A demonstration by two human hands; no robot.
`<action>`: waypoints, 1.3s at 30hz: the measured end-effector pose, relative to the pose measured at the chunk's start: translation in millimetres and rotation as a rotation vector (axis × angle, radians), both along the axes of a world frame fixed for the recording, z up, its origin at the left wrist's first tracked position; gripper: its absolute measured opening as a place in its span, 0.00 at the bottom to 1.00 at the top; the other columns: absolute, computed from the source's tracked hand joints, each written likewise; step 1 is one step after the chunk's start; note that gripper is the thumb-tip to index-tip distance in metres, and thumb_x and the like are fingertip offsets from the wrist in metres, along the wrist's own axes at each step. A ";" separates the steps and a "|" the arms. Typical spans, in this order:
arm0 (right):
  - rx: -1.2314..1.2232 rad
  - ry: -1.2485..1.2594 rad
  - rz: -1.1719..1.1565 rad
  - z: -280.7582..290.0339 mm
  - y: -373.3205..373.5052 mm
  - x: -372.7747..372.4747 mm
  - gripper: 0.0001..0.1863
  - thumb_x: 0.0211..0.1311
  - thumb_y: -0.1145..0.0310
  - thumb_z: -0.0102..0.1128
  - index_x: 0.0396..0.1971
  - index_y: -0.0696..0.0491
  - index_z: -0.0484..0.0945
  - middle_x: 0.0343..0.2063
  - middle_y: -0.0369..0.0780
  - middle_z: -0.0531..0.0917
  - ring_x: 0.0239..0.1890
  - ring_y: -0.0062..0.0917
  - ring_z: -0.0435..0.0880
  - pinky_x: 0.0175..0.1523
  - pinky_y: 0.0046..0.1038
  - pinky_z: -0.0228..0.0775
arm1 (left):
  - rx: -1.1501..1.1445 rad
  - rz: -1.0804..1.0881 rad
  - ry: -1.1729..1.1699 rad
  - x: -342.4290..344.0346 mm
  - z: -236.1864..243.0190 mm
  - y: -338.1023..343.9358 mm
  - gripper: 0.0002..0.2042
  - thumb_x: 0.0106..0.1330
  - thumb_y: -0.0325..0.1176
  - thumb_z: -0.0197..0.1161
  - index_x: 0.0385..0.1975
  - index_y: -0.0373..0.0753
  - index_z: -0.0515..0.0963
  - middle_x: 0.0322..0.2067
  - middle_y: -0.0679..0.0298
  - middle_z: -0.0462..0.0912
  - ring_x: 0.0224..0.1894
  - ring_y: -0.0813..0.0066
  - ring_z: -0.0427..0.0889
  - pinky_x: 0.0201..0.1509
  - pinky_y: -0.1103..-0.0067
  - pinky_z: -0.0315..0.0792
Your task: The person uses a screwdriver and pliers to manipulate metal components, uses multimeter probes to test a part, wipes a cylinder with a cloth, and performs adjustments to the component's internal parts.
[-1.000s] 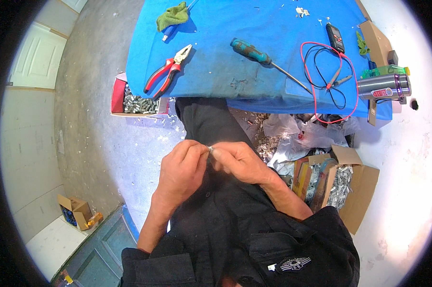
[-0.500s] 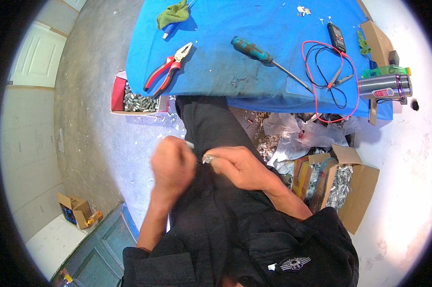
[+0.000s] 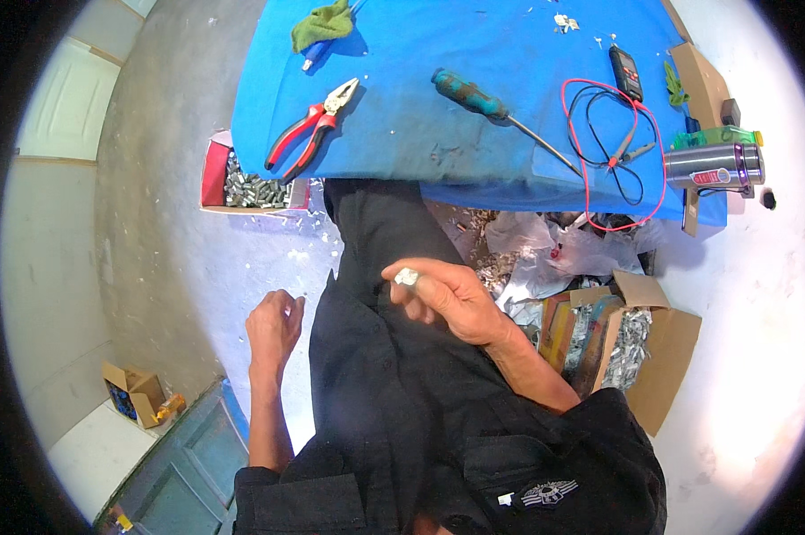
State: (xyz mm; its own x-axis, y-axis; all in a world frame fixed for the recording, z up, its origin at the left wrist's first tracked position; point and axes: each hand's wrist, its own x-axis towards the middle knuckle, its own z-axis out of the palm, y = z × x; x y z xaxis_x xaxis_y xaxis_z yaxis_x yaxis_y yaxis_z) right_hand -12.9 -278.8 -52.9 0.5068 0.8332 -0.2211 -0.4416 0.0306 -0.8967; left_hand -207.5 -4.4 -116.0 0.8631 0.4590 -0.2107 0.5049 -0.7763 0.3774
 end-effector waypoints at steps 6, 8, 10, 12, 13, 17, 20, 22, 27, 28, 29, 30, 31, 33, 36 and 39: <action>-0.015 -0.003 0.002 0.8 10.7 -4.2 0.23 0.84 0.57 0.49 0.65 0.56 0.77 0.42 0.33 0.83 0.35 0.13 0.79 0.37 0.17 0.71 | -0.177 0.104 -0.256 31.6 52.7 -33.0 0.05 0.67 0.24 0.68 0.39 0.35 0.81 0.41 0.53 0.86 0.34 0.55 0.88 0.36 0.67 0.81; -0.049 -0.018 0.010 3.3 13.8 -6.7 0.22 0.84 0.58 0.49 0.66 0.56 0.77 0.42 0.33 0.83 0.35 0.13 0.79 0.37 0.17 0.71 | -0.229 0.000 -0.380 46.1 82.0 -48.1 0.08 0.64 0.22 0.71 0.41 0.34 0.83 0.41 0.54 0.87 0.36 0.60 0.89 0.38 0.71 0.83; -0.059 -0.017 0.015 3.6 17.2 -7.5 0.22 0.84 0.58 0.49 0.66 0.56 0.77 0.41 0.33 0.83 0.35 0.13 0.79 0.37 0.17 0.71 | -0.224 -0.108 -0.521 59.5 104.1 -64.6 0.09 0.62 0.22 0.73 0.41 0.33 0.84 0.41 0.54 0.87 0.36 0.60 0.90 0.39 0.71 0.84; -0.058 0.002 0.006 0.1 18.0 -9.9 0.22 0.84 0.58 0.49 0.65 0.55 0.78 0.40 0.32 0.83 0.34 0.13 0.78 0.37 0.18 0.71 | -0.239 -0.171 -0.585 68.9 110.5 -74.4 0.11 0.60 0.22 0.74 0.43 0.33 0.84 0.40 0.54 0.87 0.37 0.60 0.90 0.40 0.71 0.84; -0.062 -0.015 0.010 0.4 17.8 -9.8 0.22 0.84 0.59 0.50 0.65 0.56 0.78 0.39 0.32 0.83 0.34 0.13 0.79 0.37 0.18 0.72 | -0.251 -0.204 -0.616 73.0 111.6 -76.6 0.12 0.60 0.22 0.75 0.43 0.33 0.84 0.40 0.55 0.88 0.38 0.60 0.90 0.40 0.71 0.84; -0.100 -0.075 0.031 2.7 17.6 -10.3 0.21 0.83 0.60 0.51 0.64 0.57 0.78 0.34 0.32 0.83 0.34 0.15 0.80 0.39 0.21 0.74 | -0.184 -0.301 -0.693 83.2 102.0 -75.7 0.13 0.59 0.21 0.74 0.44 0.34 0.85 0.40 0.55 0.87 0.38 0.60 0.90 0.39 0.71 0.84; -0.104 -0.085 0.055 2.5 17.8 -11.9 0.20 0.82 0.62 0.53 0.64 0.58 0.78 0.33 0.32 0.83 0.34 0.16 0.80 0.40 0.23 0.74 | -0.167 -0.328 -0.684 83.4 100.3 -73.6 0.11 0.59 0.21 0.73 0.41 0.35 0.85 0.39 0.56 0.87 0.37 0.60 0.89 0.38 0.71 0.83; -0.100 -0.068 0.071 3.1 18.7 -12.8 0.20 0.81 0.63 0.54 0.63 0.58 0.78 0.33 0.33 0.83 0.33 0.16 0.80 0.40 0.23 0.75 | -0.153 -0.326 -0.654 81.9 101.7 -74.9 0.11 0.59 0.20 0.73 0.40 0.35 0.84 0.37 0.56 0.86 0.35 0.60 0.88 0.36 0.70 0.82; -0.116 -0.121 0.064 6.5 25.7 -15.3 0.19 0.78 0.66 0.59 0.62 0.58 0.79 0.33 0.34 0.83 0.32 0.15 0.79 0.39 0.23 0.75 | -0.067 -0.294 -0.644 81.3 97.2 -84.0 0.09 0.60 0.16 0.68 0.38 0.34 0.79 0.33 0.55 0.83 0.31 0.57 0.85 0.31 0.68 0.79; -0.121 -0.138 0.048 6.6 26.7 -16.5 0.19 0.77 0.67 0.59 0.61 0.58 0.80 0.33 0.35 0.84 0.32 0.16 0.80 0.39 0.23 0.75 | -0.046 -0.291 -0.648 81.7 96.2 -84.9 0.09 0.60 0.16 0.68 0.37 0.34 0.78 0.32 0.55 0.82 0.30 0.56 0.84 0.30 0.68 0.78; -0.125 -0.156 0.031 6.7 27.1 -18.4 0.18 0.76 0.68 0.60 0.61 0.58 0.80 0.33 0.36 0.85 0.31 0.16 0.80 0.38 0.24 0.75 | -0.036 -0.285 -0.641 82.0 95.5 -85.0 0.08 0.61 0.16 0.67 0.37 0.34 0.78 0.31 0.55 0.82 0.29 0.56 0.83 0.30 0.67 0.77; -0.130 -0.173 0.015 7.0 26.8 -20.1 0.18 0.76 0.68 0.60 0.60 0.58 0.80 0.34 0.37 0.85 0.31 0.16 0.81 0.38 0.24 0.75 | -0.026 -0.278 -0.634 82.8 94.9 -84.6 0.08 0.62 0.16 0.67 0.36 0.34 0.77 0.31 0.55 0.81 0.29 0.55 0.83 0.30 0.67 0.77; -0.143 -0.226 0.020 10.3 25.5 -20.9 0.18 0.75 0.69 0.60 0.60 0.58 0.81 0.34 0.37 0.86 0.30 0.17 0.82 0.38 0.24 0.76 | -0.011 -0.269 -0.628 82.4 92.4 -83.8 0.07 0.62 0.16 0.66 0.36 0.35 0.77 0.31 0.54 0.81 0.29 0.55 0.82 0.30 0.67 0.76; -0.165 -0.326 0.025 23.9 19.4 -17.5 0.17 0.74 0.70 0.61 0.59 0.58 0.81 0.35 0.39 0.87 0.30 0.18 0.83 0.38 0.24 0.76 | 0.072 -0.092 -0.557 78.8 74.3 -57.8 0.06 0.64 0.17 0.65 0.36 0.35 0.77 0.32 0.53 0.80 0.30 0.52 0.82 0.32 0.65 0.76; -0.118 -0.324 0.003 25.4 10.5 -15.7 0.17 0.73 0.70 0.61 0.59 0.58 0.81 0.35 0.40 0.88 0.29 0.20 0.84 0.38 0.24 0.77 | 0.196 -0.022 -0.509 59.4 41.4 -8.0 0.05 0.65 0.18 0.64 0.35 0.35 0.75 0.31 0.52 0.78 0.31 0.50 0.81 0.33 0.64 0.74; -0.054 -0.293 -0.008 11.1 10.1 -14.2 0.19 0.74 0.70 0.61 0.61 0.59 0.79 0.43 0.41 0.86 0.36 0.19 0.84 0.44 0.24 0.77 | 0.187 -0.051 -0.203 23.8 9.2 14.6 0.05 0.67 0.20 0.60 0.40 0.35 0.78 0.35 0.50 0.80 0.37 0.47 0.83 0.39 0.59 0.76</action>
